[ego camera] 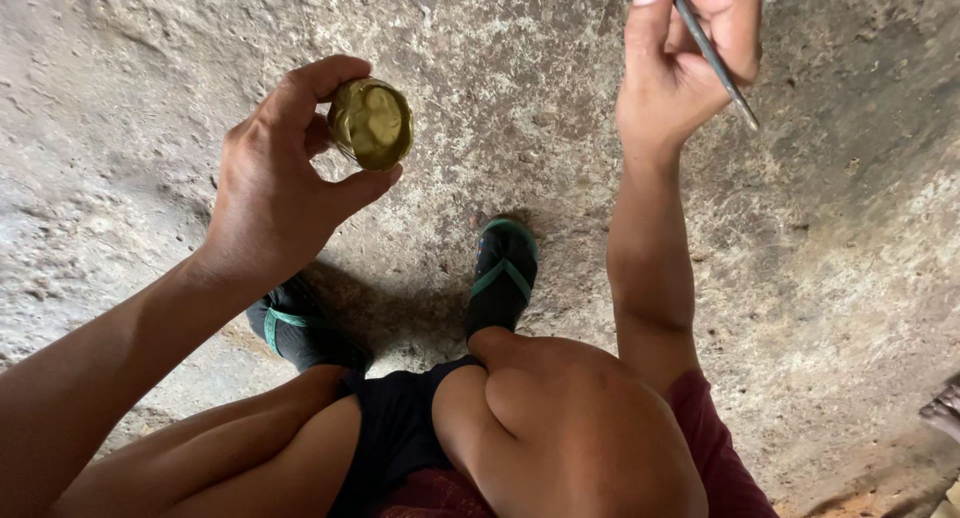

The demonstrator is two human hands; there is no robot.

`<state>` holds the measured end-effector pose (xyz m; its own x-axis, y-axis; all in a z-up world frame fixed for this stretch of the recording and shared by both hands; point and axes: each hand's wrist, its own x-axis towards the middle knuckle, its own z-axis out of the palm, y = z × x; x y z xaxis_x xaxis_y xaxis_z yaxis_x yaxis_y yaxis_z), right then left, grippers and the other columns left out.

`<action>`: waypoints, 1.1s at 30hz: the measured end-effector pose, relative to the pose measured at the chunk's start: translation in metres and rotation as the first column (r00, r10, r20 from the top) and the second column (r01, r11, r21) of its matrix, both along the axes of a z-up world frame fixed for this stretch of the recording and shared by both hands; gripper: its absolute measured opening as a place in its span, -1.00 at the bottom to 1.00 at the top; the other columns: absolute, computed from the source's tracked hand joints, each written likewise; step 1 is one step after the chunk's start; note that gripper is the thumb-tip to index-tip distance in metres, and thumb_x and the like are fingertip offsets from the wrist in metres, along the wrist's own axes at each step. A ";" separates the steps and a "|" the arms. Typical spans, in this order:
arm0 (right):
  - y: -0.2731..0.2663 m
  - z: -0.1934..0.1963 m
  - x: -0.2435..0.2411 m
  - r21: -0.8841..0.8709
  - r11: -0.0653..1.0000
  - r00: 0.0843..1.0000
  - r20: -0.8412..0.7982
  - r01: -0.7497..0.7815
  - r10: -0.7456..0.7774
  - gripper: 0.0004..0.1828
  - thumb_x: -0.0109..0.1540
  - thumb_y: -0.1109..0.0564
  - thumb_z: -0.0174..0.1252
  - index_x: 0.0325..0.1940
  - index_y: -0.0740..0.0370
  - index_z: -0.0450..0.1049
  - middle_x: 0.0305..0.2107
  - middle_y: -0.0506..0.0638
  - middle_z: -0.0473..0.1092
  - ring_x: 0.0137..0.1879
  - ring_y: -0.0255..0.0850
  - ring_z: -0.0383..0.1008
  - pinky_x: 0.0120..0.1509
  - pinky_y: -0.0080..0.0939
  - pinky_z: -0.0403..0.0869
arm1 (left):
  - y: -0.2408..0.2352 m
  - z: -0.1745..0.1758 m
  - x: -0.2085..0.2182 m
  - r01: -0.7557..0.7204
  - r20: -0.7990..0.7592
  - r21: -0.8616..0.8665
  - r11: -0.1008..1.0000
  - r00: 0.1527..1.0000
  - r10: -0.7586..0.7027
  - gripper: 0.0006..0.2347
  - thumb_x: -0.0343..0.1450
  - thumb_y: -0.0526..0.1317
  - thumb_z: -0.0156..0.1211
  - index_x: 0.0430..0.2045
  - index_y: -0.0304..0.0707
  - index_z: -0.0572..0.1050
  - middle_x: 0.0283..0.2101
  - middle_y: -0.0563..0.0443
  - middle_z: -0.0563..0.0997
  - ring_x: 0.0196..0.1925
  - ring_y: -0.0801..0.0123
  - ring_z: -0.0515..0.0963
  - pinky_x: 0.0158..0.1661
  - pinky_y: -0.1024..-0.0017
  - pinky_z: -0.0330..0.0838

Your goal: The person sits on the floor and uses a paintbrush to apply gold paint to the inside of a small metal lid. The person repeatedly dips the brush into the lid and paints the interior surface.

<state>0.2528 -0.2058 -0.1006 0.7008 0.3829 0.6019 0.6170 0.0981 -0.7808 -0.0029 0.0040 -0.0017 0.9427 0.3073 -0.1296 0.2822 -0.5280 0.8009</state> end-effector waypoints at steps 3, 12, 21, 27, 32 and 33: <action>0.000 -0.002 0.002 -0.028 1.000 1.000 -0.006 -0.013 0.013 -0.93 0.44 0.41 0.21 -0.06 0.35 0.47 -0.44 -0.09 0.36 -0.53 -0.45 0.04 -0.43 -0.35 -0.01 | 0.000 -0.001 0.001 0.007 0.000 0.015 1.000 1.000 -0.007 -0.46 0.42 -0.32 0.52 0.24 -0.44 0.33 0.08 -0.27 0.59 0.10 0.15 0.68 0.08 0.33 0.68; 0.005 -0.013 0.011 0.076 0.997 0.999 -0.011 -0.032 0.033 -0.82 0.38 0.46 0.24 -0.22 0.37 0.39 -0.61 -0.08 0.17 -0.54 -0.38 0.01 -0.47 -0.34 -0.02 | 0.003 -0.003 -0.002 0.007 -0.004 -0.002 1.000 1.000 -0.007 -0.45 0.41 -0.32 0.53 0.23 -0.44 0.32 0.10 -0.29 0.58 0.12 0.15 0.68 0.10 0.33 0.68; -0.005 0.001 0.014 -0.041 0.999 1.000 0.027 0.014 -0.013 -0.92 0.37 0.45 0.21 -0.15 0.45 0.44 -0.50 0.05 0.40 -0.57 -0.38 0.14 -0.45 -0.32 0.00 | 0.003 -0.002 -0.002 0.012 -0.003 0.000 1.000 1.000 -0.012 -0.46 0.42 -0.32 0.51 0.23 -0.46 0.32 0.09 -0.29 0.59 0.12 0.13 0.68 0.11 0.31 0.67; -0.002 -0.004 0.019 0.003 0.999 0.999 0.010 0.045 -0.045 -0.88 0.34 0.45 0.27 -0.16 0.48 0.43 -0.46 0.07 0.40 -0.55 -0.37 0.06 -0.44 -0.31 -0.03 | 0.003 -0.001 -0.002 0.018 -0.010 0.031 0.999 1.000 -0.018 -0.46 0.42 -0.31 0.52 0.23 -0.46 0.33 0.09 -0.30 0.59 0.12 0.11 0.68 0.10 0.30 0.66; -0.008 -0.003 0.013 0.004 0.999 0.996 -0.075 -0.040 0.040 -0.85 0.45 0.42 0.26 -0.14 0.42 0.41 -0.47 -0.01 0.29 -0.56 -0.35 0.08 -0.47 -0.30 -0.01 | 0.003 0.000 -0.003 0.002 -0.007 0.018 1.000 1.000 -0.002 -0.45 0.41 -0.31 0.53 0.23 -0.45 0.33 0.08 -0.28 0.59 0.10 0.13 0.68 0.09 0.32 0.67; -0.009 -0.003 0.013 -0.002 0.998 0.996 -0.058 -0.065 0.065 -0.86 0.45 0.42 0.25 -0.15 0.42 0.42 -0.50 -0.04 0.26 -0.60 -0.41 0.04 -0.50 -0.34 -0.06 | 0.002 0.000 -0.003 0.000 -0.005 0.014 1.000 1.000 0.000 -0.45 0.42 -0.31 0.52 0.24 -0.45 0.33 0.08 -0.28 0.59 0.11 0.13 0.68 0.10 0.32 0.67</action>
<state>0.2654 -0.2150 -0.1037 0.7076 0.4314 0.5596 0.5634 0.1334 -0.8153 -0.0061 0.0063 -0.0015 0.9421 0.3091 -0.1301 0.2863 -0.5391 0.7920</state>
